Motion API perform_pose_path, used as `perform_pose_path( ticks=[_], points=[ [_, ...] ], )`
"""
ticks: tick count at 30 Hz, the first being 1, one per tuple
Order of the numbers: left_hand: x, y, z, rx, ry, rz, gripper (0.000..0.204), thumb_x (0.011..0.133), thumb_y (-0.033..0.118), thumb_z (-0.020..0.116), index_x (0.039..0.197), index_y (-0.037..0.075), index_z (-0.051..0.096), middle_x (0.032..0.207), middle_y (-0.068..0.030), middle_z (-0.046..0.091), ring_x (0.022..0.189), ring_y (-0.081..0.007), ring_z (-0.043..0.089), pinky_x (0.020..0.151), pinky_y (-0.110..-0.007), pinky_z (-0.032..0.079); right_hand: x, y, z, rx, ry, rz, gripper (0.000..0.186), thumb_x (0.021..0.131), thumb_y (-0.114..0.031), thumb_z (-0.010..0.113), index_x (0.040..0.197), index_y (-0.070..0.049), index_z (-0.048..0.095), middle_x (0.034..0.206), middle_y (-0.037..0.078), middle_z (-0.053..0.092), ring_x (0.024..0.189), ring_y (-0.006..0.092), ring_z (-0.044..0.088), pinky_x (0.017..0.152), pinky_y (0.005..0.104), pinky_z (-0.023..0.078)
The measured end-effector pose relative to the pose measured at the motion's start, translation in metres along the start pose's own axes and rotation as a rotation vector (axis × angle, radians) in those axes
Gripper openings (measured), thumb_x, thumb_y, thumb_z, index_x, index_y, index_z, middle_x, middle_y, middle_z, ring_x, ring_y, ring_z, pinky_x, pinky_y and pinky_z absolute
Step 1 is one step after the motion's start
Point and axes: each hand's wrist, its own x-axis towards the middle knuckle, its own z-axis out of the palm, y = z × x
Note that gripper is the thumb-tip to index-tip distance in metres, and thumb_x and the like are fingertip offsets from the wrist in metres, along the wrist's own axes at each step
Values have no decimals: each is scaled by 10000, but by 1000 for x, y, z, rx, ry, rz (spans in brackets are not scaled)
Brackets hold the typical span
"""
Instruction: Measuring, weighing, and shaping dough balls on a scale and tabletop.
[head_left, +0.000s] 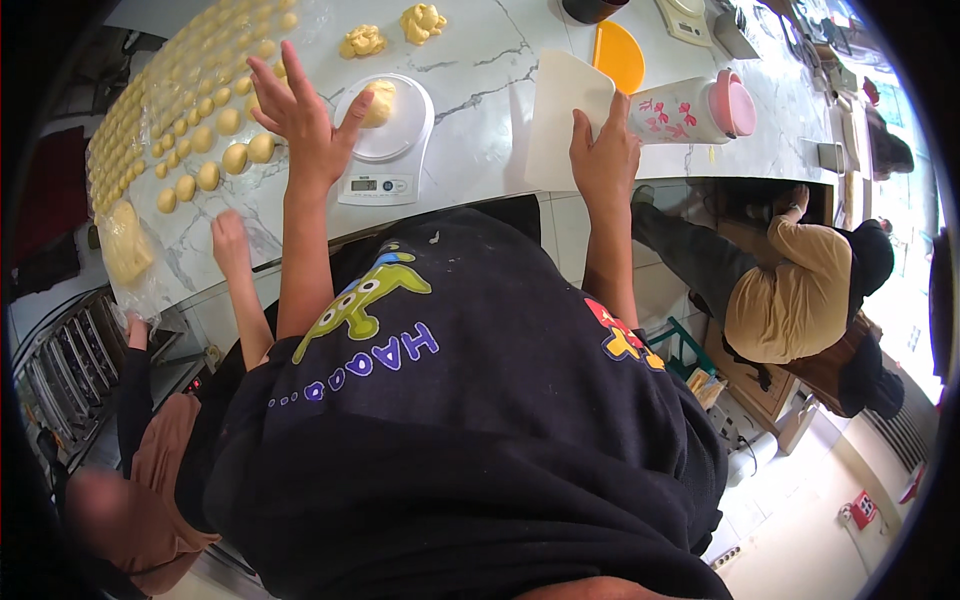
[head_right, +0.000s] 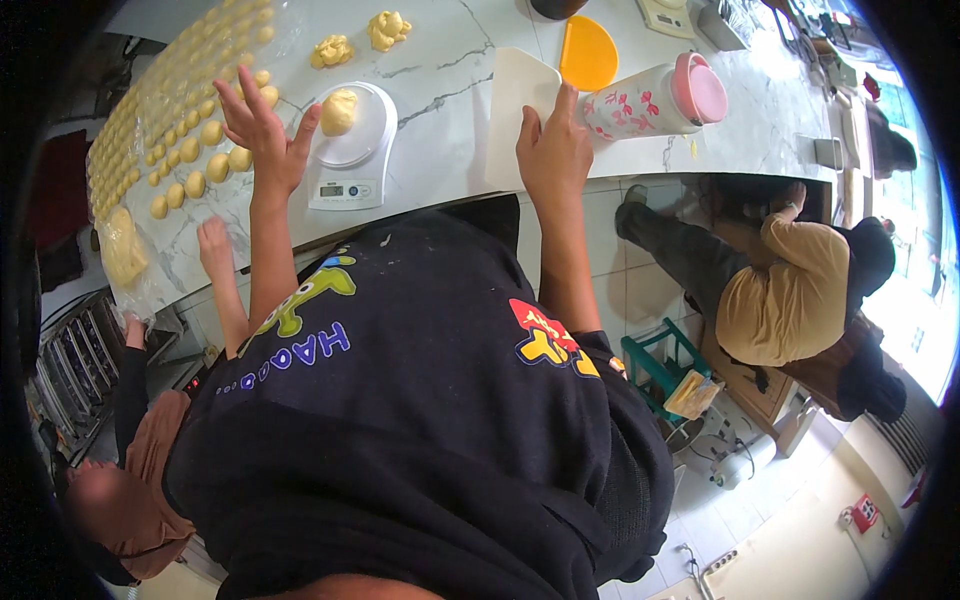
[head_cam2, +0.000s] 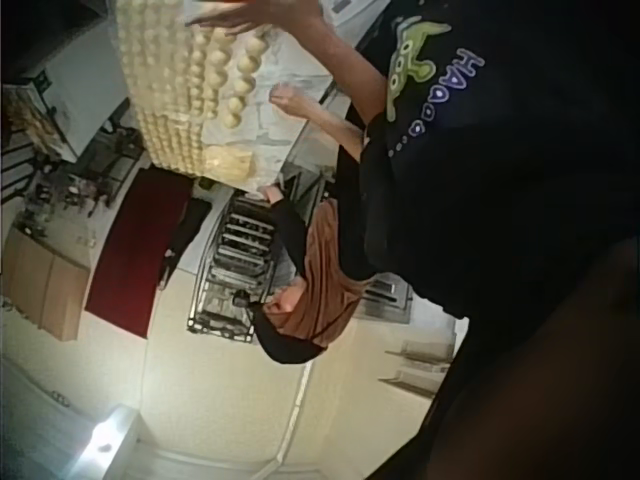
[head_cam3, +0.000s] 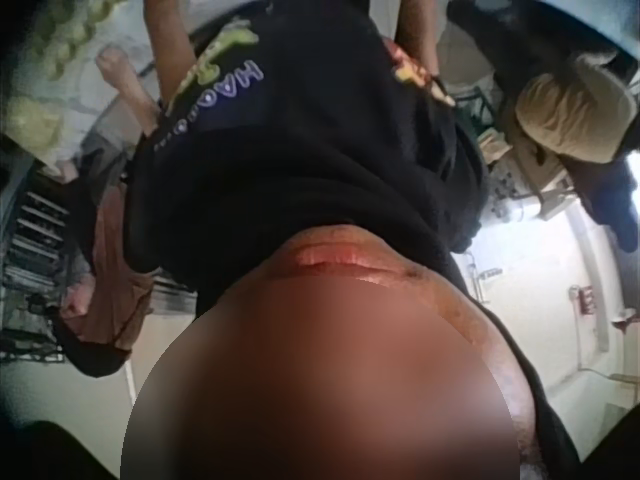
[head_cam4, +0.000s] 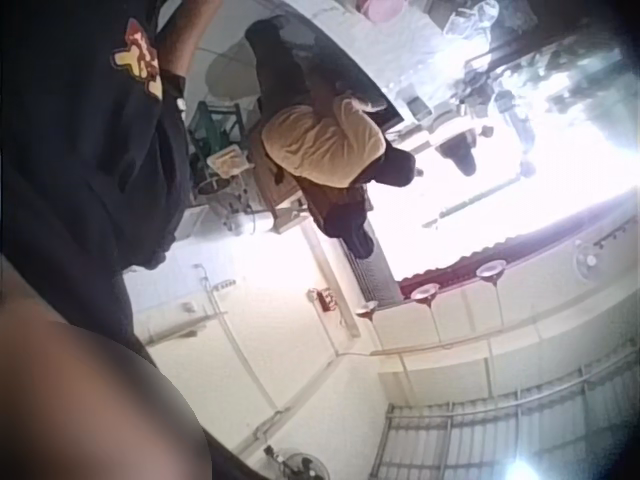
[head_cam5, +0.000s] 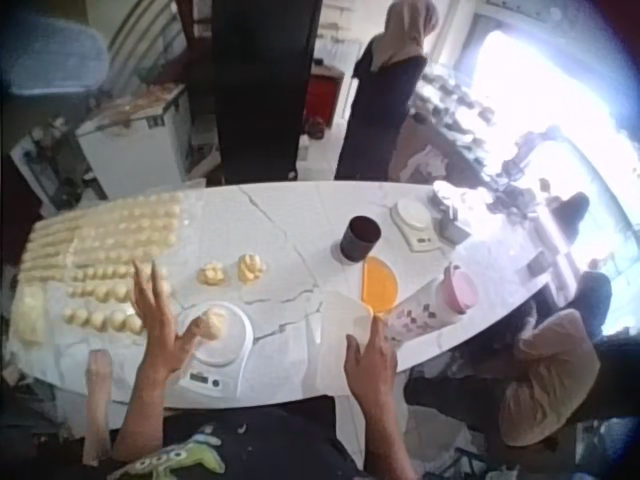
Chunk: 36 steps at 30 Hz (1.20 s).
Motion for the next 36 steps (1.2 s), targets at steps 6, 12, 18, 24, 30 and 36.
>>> perform_pose_path(
  ticks=[6, 12, 18, 24, 30, 36],
  points=[
    [-4, 5, -3, -71, 28, -61, 994, 781, 621, 563, 1461, 134, 26, 1449, -311, -99, 1349, -449, -70, 1018, -614, -44, -2, 4, 0, -31, 12, -2, 481, 845, -183, 562, 1227, 31, 362, 606, 188, 593, 625, 402, 603, 584, 472, 452],
    [-8, 4, -5, -39, 32, -50, 988, 785, 604, 572, 1459, 123, 31, 1445, -311, -93, 1340, -453, -25, 1030, -593, -16, -7, 2, 2, -41, -2, -19, 471, 848, -190, 559, 1219, 27, 366, 609, 182, 601, 622, 415, 598, 580, 473, 451],
    [-10, 31, -4, -256, -38, -64, 1013, 764, 425, 697, 1454, 97, 31, 1414, -286, 195, 1289, -366, 253, 1023, -475, 222, -9, -22, 0, 258, 105, -101, 444, 849, -152, 576, 1202, 30, 378, 811, 228, 622, 733, 380, 629, 660, 439, 475],
    [-25, 58, -4, -1159, -420, -389, 952, 764, 16, 692, 1452, 90, 38, 1248, -182, 503, 1069, -200, 545, 879, -314, 465, -21, -72, 23, 733, -55, -253, 471, 862, -111, 590, 1247, 18, 351, 814, 133, 619, 686, 219, 613, 636, 320, 482],
    [-45, -1, -87, -467, -398, -567, 738, 785, 119, 694, 1389, 127, 270, 945, -125, 652, 894, -203, 601, 774, -305, 457, -11, -52, 22, 785, -195, -18, 535, 844, -127, 619, 1287, -32, 334, 660, 73, 581, 524, 132, 533, 492, 248, 416],
    [-115, -47, -133, 308, -574, -424, 493, 752, 171, 696, 1197, 44, 528, 1069, -179, 516, 1123, -316, 381, 978, -382, 308, -2, -10, 16, 563, -285, -5, 379, 821, -111, 614, 1165, -49, 469, 603, 53, 571, 489, 131, 519, 493, 254, 405]
  ],
)
